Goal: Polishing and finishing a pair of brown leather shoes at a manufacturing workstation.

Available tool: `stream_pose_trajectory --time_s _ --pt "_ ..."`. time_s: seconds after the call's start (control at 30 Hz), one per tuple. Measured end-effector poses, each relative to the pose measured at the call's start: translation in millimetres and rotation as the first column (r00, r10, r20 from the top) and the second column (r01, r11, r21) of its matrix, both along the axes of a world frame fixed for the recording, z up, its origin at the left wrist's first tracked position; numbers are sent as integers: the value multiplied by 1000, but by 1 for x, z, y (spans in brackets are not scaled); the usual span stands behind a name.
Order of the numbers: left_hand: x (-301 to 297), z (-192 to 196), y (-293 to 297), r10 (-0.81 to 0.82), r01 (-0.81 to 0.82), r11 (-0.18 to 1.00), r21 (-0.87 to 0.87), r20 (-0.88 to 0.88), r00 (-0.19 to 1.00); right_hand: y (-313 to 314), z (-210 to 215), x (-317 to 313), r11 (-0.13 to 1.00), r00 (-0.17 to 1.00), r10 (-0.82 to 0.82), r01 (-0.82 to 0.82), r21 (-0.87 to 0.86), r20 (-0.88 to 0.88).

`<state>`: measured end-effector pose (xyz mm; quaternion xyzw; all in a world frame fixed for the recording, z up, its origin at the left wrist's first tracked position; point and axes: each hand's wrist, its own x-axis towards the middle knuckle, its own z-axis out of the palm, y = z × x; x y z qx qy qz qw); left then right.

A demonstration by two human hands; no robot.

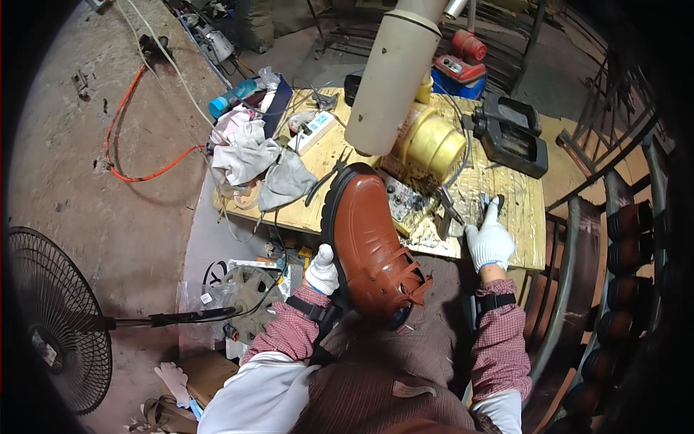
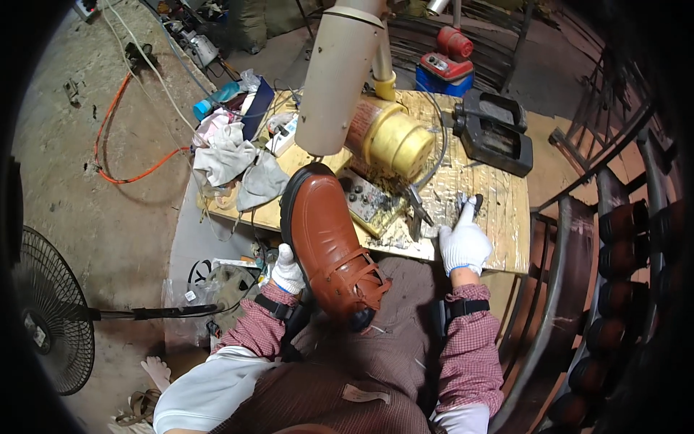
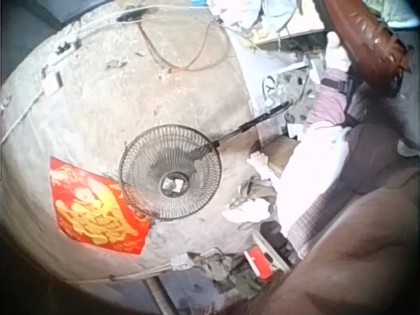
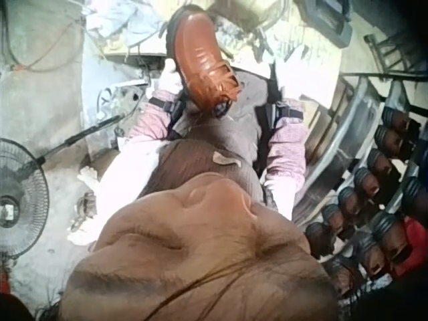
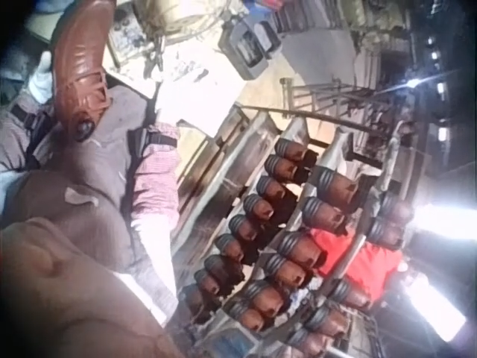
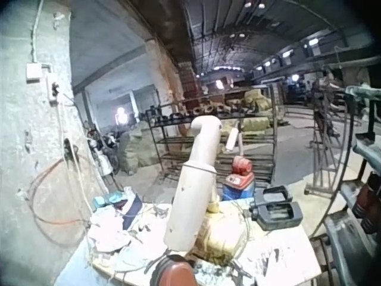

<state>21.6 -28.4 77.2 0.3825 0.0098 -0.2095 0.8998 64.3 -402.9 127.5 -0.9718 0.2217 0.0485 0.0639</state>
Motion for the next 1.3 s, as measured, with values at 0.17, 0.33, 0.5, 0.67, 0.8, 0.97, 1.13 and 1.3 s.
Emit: stream_pose_trajectory --time_s 0.17,0.33,0.5,0.67,0.8,0.97,1.13,1.3 --pt "25 24 6 -2 0 995 -95 -18 1000 -17 -23 2 987 989 -90 73 143 120" --pt "-12 35 -4 -208 184 975 -128 -212 955 -40 -2 -42 -33 770 -591 -321 946 241" --pt "-27 21 -23 -431 430 900 -75 -309 848 -28 35 -116 -474 924 -353 -314 823 148" --pt "-27 18 -32 -456 476 879 -3 -291 841 1 68 -152 -786 965 -214 -262 560 151" --pt "-32 22 -33 -463 492 871 12 -320 827 10 99 -168 -427 973 -206 2 904 -100" --pt "-33 26 -37 -451 497 865 69 -326 830 24 123 -185 149 958 -287 26 989 18" --pt "-37 33 -44 -391 468 848 250 -302 869 33 115 -175 315 958 -276 19 949 72" --pt "-43 34 -48 -471 541 823 172 -326 820 24 110 -165 520 913 -164 -241 819 373"
